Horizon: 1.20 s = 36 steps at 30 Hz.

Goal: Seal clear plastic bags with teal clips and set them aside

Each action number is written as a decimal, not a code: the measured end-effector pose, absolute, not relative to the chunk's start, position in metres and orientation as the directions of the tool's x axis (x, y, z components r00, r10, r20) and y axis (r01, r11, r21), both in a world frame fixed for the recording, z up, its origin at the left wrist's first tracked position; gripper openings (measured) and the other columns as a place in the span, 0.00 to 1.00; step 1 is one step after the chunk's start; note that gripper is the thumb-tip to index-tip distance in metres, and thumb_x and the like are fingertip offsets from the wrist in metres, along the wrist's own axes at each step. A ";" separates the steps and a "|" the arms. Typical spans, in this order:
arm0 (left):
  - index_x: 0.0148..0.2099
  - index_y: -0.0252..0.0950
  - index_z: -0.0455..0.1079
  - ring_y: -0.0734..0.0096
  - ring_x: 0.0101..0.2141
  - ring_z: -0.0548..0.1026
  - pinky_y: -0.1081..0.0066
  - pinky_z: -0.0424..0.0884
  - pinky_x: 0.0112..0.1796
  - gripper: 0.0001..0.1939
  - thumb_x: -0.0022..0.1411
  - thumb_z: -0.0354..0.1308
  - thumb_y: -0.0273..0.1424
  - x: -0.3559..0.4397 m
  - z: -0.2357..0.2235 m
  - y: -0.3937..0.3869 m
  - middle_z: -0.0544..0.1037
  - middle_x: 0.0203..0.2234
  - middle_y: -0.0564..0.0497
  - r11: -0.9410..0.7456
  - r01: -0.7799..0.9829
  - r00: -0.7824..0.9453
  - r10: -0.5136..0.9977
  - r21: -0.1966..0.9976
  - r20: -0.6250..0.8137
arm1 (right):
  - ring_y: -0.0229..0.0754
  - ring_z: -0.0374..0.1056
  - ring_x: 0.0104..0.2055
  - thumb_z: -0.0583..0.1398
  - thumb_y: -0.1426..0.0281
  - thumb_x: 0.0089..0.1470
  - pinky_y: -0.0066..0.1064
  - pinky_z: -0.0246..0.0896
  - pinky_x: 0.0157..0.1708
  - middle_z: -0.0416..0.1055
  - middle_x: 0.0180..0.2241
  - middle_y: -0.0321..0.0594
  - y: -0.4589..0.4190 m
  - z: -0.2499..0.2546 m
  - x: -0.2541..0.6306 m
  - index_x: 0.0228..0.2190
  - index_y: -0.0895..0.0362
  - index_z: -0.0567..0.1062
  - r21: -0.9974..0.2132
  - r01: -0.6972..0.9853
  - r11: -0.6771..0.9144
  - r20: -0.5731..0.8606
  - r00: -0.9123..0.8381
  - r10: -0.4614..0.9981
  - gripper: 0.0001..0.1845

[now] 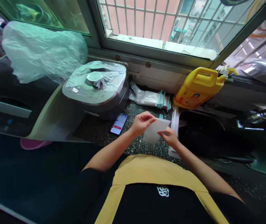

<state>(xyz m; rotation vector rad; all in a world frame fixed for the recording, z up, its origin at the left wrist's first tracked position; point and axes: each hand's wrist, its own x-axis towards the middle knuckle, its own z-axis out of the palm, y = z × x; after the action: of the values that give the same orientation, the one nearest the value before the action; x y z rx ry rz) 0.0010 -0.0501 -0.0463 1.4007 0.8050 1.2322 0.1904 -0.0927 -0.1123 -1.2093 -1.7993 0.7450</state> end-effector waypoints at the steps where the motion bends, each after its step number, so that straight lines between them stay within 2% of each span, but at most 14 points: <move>1: 0.25 0.34 0.73 0.76 0.25 0.67 0.72 0.65 0.29 0.20 0.50 0.63 0.48 0.000 -0.047 -0.050 0.70 0.21 0.53 -0.228 -0.146 0.239 0.936 0.963 0.257 | 0.45 0.68 0.33 0.58 0.57 0.53 0.39 0.62 0.36 0.75 0.27 0.40 -0.094 -0.115 0.191 0.22 0.53 0.76 -0.816 0.451 0.362 0.304 -0.198 0.932 0.16; 9: 0.26 0.35 0.74 0.78 0.24 0.65 0.74 0.62 0.28 0.17 0.50 0.64 0.45 -0.011 -0.049 -0.043 0.69 0.20 0.55 -0.265 -0.163 0.155 0.944 0.950 0.290 | 0.42 0.64 0.30 0.57 0.61 0.54 0.35 0.60 0.33 0.70 0.23 0.39 -0.103 -0.126 0.190 0.19 0.55 0.69 -0.752 0.556 0.354 0.259 -0.244 0.935 0.16; 12: 0.27 0.35 0.74 0.77 0.25 0.66 0.73 0.63 0.29 0.17 0.51 0.63 0.45 -0.013 -0.057 -0.044 0.70 0.21 0.54 -0.283 -0.102 0.143 0.944 0.954 0.296 | 0.43 0.64 0.33 0.60 0.58 0.49 0.36 0.61 0.34 0.71 0.29 0.40 -0.095 -0.118 0.190 0.29 0.55 0.72 -0.759 0.539 0.365 0.278 -0.238 0.930 0.12; 15: 0.27 0.35 0.74 0.76 0.26 0.67 0.72 0.64 0.31 0.18 0.52 0.62 0.46 -0.015 -0.075 -0.046 0.71 0.21 0.54 -0.264 -0.035 0.160 0.950 0.964 0.266 | 0.43 0.65 0.36 0.63 0.57 0.45 0.35 0.61 0.35 0.71 0.35 0.42 -0.078 -0.103 0.184 0.39 0.54 0.72 -0.790 0.495 0.362 0.322 -0.167 0.932 0.20; 17: 0.27 0.34 0.73 0.74 0.27 0.68 0.72 0.65 0.32 0.20 0.52 0.60 0.48 -0.018 -0.090 -0.044 0.71 0.22 0.53 -0.229 -0.003 0.174 0.958 0.973 0.226 | 0.41 0.64 0.33 0.61 0.60 0.49 0.34 0.60 0.34 0.71 0.30 0.39 -0.066 -0.093 0.177 0.32 0.55 0.73 -0.787 0.500 0.361 0.317 -0.175 0.932 0.12; 19: 0.30 0.34 0.72 0.71 0.30 0.71 0.70 0.67 0.35 0.21 0.55 0.57 0.49 -0.025 -0.107 -0.039 0.74 0.25 0.51 -0.212 0.057 0.166 0.966 0.976 0.200 | 0.39 0.61 0.29 0.58 0.62 0.51 0.32 0.57 0.32 0.67 0.22 0.37 -0.055 -0.089 0.169 0.22 0.55 0.71 -0.773 0.521 0.361 0.302 -0.198 0.932 0.11; 22: 0.37 0.34 0.70 0.65 0.38 0.73 0.66 0.68 0.42 0.16 0.61 0.51 0.42 -0.043 -0.133 -0.030 0.75 0.35 0.45 -0.129 0.318 0.039 0.992 0.939 0.123 | 0.38 0.59 0.26 0.58 0.63 0.51 0.31 0.55 0.29 0.64 0.19 0.35 -0.046 -0.088 0.163 0.17 0.55 0.67 -0.762 0.543 0.353 0.308 -0.177 0.935 0.15; 25: 0.40 0.33 0.68 0.56 0.46 0.72 0.59 0.65 0.48 0.09 0.60 0.53 0.34 -0.061 -0.154 -0.028 0.73 0.43 0.39 0.047 0.693 -0.062 0.998 0.719 -0.005 | 0.37 0.58 0.25 0.58 0.63 0.50 0.30 0.55 0.28 0.64 0.20 0.35 -0.043 -0.086 0.164 0.18 0.55 0.68 -0.765 0.538 0.356 0.327 -0.152 0.933 0.14; 27: 0.42 0.32 0.68 0.52 0.49 0.71 0.55 0.62 0.51 0.09 0.59 0.54 0.31 -0.068 -0.163 -0.030 0.71 0.47 0.36 0.096 0.801 -0.063 0.995 0.591 -0.076 | 0.37 0.58 0.25 0.58 0.63 0.50 0.30 0.55 0.28 0.64 0.20 0.35 -0.041 -0.081 0.167 0.19 0.55 0.68 -0.767 0.533 0.357 0.333 -0.145 0.932 0.13; 28: 0.42 0.31 0.67 0.51 0.50 0.70 0.55 0.62 0.52 0.10 0.59 0.53 0.30 -0.070 -0.166 -0.030 0.71 0.48 0.35 0.099 0.816 -0.052 0.994 0.570 -0.099 | 0.37 0.58 0.25 0.58 0.63 0.50 0.30 0.55 0.28 0.64 0.20 0.35 -0.041 -0.078 0.169 0.19 0.55 0.69 -0.769 0.531 0.356 0.335 -0.138 0.932 0.13; 29: 0.43 0.31 0.67 0.52 0.50 0.70 0.55 0.61 0.52 0.10 0.60 0.53 0.30 -0.070 -0.167 -0.030 0.70 0.48 0.34 0.093 0.807 -0.036 0.993 0.583 -0.108 | 0.37 0.58 0.25 0.58 0.63 0.49 0.30 0.55 0.28 0.64 0.20 0.35 -0.041 -0.075 0.170 0.19 0.55 0.69 -0.773 0.526 0.354 0.338 -0.129 0.932 0.13; 31: 0.44 0.30 0.66 0.55 0.52 0.69 0.57 0.61 0.53 0.11 0.61 0.51 0.30 -0.068 -0.164 -0.026 0.71 0.48 0.35 0.050 0.716 0.012 0.996 0.697 -0.084 | 0.37 0.58 0.25 0.59 0.62 0.49 0.30 0.55 0.28 0.63 0.20 0.35 -0.041 -0.067 0.173 0.19 0.56 0.69 -0.785 0.512 0.349 0.342 -0.111 0.933 0.13; 34: 0.49 0.31 0.65 0.59 0.52 0.69 0.60 0.62 0.53 0.20 0.61 0.52 0.40 -0.058 -0.148 -0.018 0.72 0.48 0.36 -0.089 0.365 0.158 0.987 0.927 0.033 | 0.36 0.58 0.25 0.59 0.62 0.49 0.29 0.56 0.27 0.63 0.21 0.34 -0.043 -0.055 0.175 0.20 0.56 0.69 -0.809 0.480 0.339 0.338 -0.091 0.937 0.12; 36: 0.53 0.33 0.63 0.59 0.51 0.70 0.61 0.62 0.53 0.32 0.53 0.57 0.50 -0.048 -0.132 -0.013 0.73 0.49 0.38 -0.154 0.103 0.274 0.954 0.983 0.121 | 0.35 0.58 0.25 0.59 0.61 0.49 0.29 0.57 0.27 0.63 0.21 0.34 -0.044 -0.048 0.177 0.20 0.56 0.69 -0.817 0.466 0.339 0.337 -0.092 0.937 0.13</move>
<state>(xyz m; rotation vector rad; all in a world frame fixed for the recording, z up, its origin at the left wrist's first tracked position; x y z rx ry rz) -0.0476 -0.0128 -0.1320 1.5178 1.0232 1.0419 0.1765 -0.0438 -0.0481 -1.2638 -1.7099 0.6625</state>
